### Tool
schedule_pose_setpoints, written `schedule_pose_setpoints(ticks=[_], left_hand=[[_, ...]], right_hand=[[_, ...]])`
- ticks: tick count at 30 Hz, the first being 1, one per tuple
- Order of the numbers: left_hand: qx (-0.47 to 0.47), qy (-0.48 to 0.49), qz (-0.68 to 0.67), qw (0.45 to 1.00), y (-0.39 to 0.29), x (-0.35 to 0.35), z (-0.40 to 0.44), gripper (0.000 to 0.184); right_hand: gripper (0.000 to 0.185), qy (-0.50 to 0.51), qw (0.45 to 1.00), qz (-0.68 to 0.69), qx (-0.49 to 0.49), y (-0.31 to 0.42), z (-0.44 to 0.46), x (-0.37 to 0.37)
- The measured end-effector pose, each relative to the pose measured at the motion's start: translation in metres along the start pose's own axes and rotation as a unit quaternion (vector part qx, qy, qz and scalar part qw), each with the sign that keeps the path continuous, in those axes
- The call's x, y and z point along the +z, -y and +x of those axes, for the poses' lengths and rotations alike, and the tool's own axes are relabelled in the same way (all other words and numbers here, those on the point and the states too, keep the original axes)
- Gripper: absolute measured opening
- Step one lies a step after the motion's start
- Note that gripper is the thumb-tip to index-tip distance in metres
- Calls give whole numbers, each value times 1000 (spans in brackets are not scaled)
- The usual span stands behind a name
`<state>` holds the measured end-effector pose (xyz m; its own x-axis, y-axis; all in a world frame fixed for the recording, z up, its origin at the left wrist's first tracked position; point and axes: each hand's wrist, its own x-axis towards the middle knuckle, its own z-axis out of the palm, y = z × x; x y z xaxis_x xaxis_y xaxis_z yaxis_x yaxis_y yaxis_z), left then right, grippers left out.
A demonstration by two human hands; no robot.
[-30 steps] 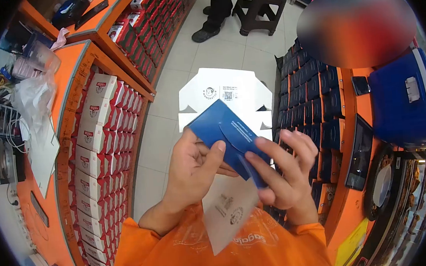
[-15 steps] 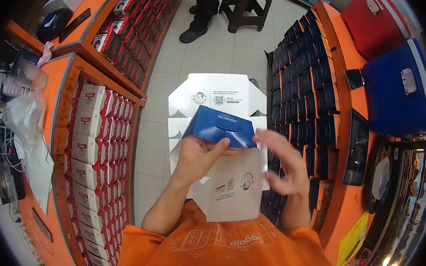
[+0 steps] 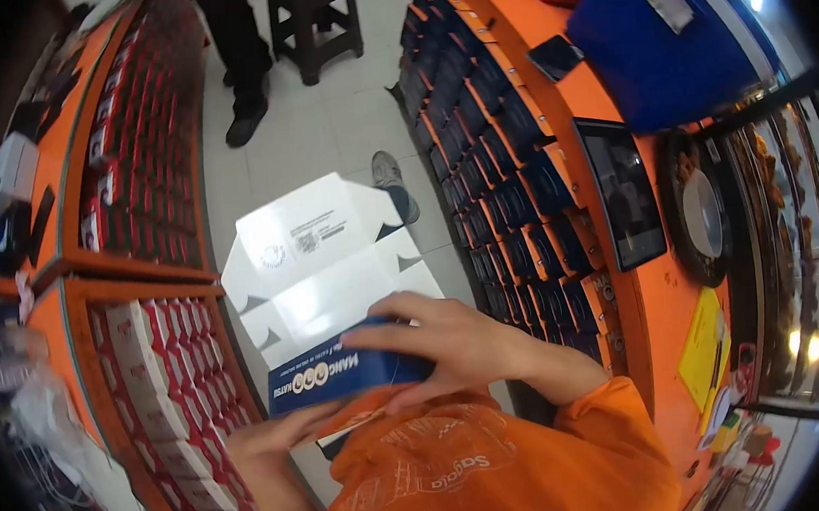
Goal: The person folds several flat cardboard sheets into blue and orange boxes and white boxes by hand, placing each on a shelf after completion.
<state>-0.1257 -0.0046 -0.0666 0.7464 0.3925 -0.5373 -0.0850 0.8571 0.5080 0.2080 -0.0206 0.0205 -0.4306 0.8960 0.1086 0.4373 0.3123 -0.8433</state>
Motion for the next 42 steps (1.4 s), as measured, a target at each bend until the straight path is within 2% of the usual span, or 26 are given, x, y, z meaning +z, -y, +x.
schedule_pose_setpoints(ticks=[1,2,3,4,5,6,8,10,11,12,13,14,15,16,17,19,22,25,26,29,30,33,36,40,41,42], left_hand=[[177,127,127,968,-25,-8,-13,60],[342,246,238,875,-40,-7,-25,65],[338,251,240,875,-37,9,-35,65],[359,-72,212,906,-26,35,-43,69],[344,-389,162,839,-18,50,-46,75],[363,-445,116,810,-13,69,-32,77],[421,-294,95,853,-7,77,-7,81],[414,-146,82,895,1,77,20,85],[403,-98,77,907,3,77,32,87],[394,-65,77,913,4,76,42,89],[381,-36,85,920,4,74,49,91],[378,-20,89,921,3,73,52,93],[376,-9,98,921,1,73,56,96],[378,4,108,920,1,73,59,98],[374,4,112,921,-3,74,58,98],[369,-73,148,915,-15,79,46,113],[420,-171,218,864,-18,83,43,116],[407,-173,203,874,-21,95,43,115],[402,-170,206,876,-21,92,41,115],[273,40,317,907,-27,73,39,117],[267,43,319,908,-29,75,39,117],[303,-25,233,924,-27,92,34,114],[311,-23,175,934,-24,86,42,114],[240,4,112,964,-15,77,47,110],[225,-3,183,957,-33,108,39,104],[178,-104,68,976,-34,138,35,101]], right_hand=[[76,-14,1000,-4,2,-9,-2,1],[74,-78,991,107,1,-20,-6,6],[73,-137,967,215,-5,-30,-8,9],[71,-194,928,318,-15,-34,-9,9],[51,-244,850,466,13,-25,-3,15],[51,-249,850,465,8,-27,-3,25],[30,-123,869,467,109,-38,-2,43],[24,69,842,478,241,-27,8,44],[28,-3,921,353,162,-30,12,60],[28,-6,923,350,160,-28,18,72],[32,-217,943,248,53,-15,29,76],[39,-415,898,130,-58,-6,35,75],[39,-421,896,127,-61,-1,35,70],[49,-323,936,51,-132,2,34,64],[59,-218,956,-23,-196,3,31,63],[62,-251,952,-47,-167,1,25,68],[65,-311,933,-111,-145,-8,24,73],[64,-336,919,-103,-176,-14,23,81],[61,-338,914,-47,-220,-13,27,82],[57,-337,898,32,-282,-3,37,77],[56,-328,892,56,-307,2,39,73],[51,-355,878,30,-321,5,42,68],[46,-386,865,-10,-320,-4,37,70],[38,-382,876,-60,-288,-11,24,85],[35,-379,876,-63,-290,-12,26,90],[30,-263,929,-81,-247,-21,19,89]])
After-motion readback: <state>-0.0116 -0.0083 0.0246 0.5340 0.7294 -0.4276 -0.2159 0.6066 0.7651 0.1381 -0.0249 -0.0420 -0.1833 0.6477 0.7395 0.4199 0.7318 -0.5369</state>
